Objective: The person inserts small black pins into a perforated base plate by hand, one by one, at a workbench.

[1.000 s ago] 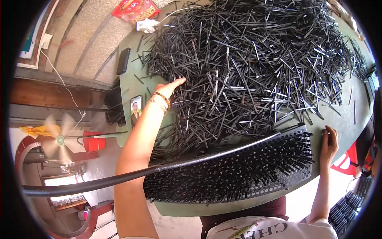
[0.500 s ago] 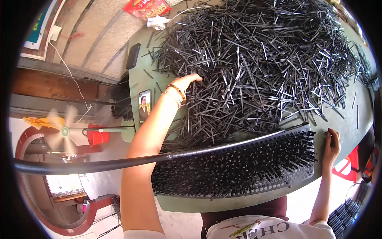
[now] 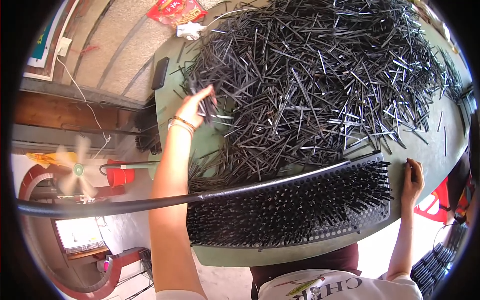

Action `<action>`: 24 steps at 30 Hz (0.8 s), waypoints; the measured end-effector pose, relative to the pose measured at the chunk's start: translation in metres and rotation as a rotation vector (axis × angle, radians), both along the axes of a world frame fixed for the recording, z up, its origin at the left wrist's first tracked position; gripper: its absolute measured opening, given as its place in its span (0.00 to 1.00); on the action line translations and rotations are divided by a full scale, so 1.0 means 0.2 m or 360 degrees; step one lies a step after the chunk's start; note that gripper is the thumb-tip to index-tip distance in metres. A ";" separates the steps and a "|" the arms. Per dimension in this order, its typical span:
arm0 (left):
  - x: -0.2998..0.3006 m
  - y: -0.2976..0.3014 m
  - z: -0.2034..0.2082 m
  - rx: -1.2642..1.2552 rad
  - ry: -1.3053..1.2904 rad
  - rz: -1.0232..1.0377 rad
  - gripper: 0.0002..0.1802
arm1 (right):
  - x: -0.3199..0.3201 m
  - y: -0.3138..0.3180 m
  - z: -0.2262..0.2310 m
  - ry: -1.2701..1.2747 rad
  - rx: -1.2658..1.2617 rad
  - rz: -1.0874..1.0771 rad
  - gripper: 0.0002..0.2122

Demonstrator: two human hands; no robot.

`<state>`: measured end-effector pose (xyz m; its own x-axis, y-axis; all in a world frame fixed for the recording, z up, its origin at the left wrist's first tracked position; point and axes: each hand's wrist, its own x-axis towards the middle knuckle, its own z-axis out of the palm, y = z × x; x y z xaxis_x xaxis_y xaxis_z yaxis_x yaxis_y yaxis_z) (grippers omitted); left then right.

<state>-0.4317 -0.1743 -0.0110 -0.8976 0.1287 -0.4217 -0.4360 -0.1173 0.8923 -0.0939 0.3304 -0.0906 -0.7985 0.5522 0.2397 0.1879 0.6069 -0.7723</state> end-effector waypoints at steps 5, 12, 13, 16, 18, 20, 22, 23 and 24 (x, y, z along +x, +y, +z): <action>0.07 0.19 -0.02 -0.0473 -0.0154 0.0144 0.20 | 0.00 0.00 0.00 -0.0024 -0.0027 -0.0030 0.06; 0.04 0.27 -0.02 -0.1316 0.0084 -0.0398 0.40 | -0.01 -0.01 0.00 -0.0033 -0.0021 -0.0030 0.06; 0.07 0.33 0.02 -0.1447 0.0091 -0.0474 0.47 | -0.01 -0.01 0.00 -0.0036 -0.0019 -0.0030 0.06; 0.08 0.39 0.07 -0.1515 -0.0116 -0.0373 0.60 | -0.01 -0.01 0.00 -0.0036 -0.0055 -0.0037 0.06; 0.04 0.34 -0.01 -0.1365 -0.0203 -0.0312 0.57 | -0.01 0.00 0.00 0.0005 -0.0085 -0.0008 0.06; 0.03 0.30 -0.05 -0.1277 -0.0205 -0.0218 0.48 | -0.01 -0.01 -0.01 0.0017 -0.0088 -0.0001 0.06; 0.03 0.34 -0.04 -0.1166 -0.0177 -0.0304 0.44 | -0.01 0.00 -0.01 0.0014 -0.0085 0.0000 0.07; 0.03 0.38 -0.04 -0.1340 -0.0190 -0.0177 0.36 | -0.01 0.00 0.00 0.0002 -0.0077 -0.0005 0.07; 0.03 0.35 -0.07 -0.1175 -0.0002 -0.0298 0.33 | -0.01 -0.01 0.00 0.0002 -0.0077 -0.0002 0.07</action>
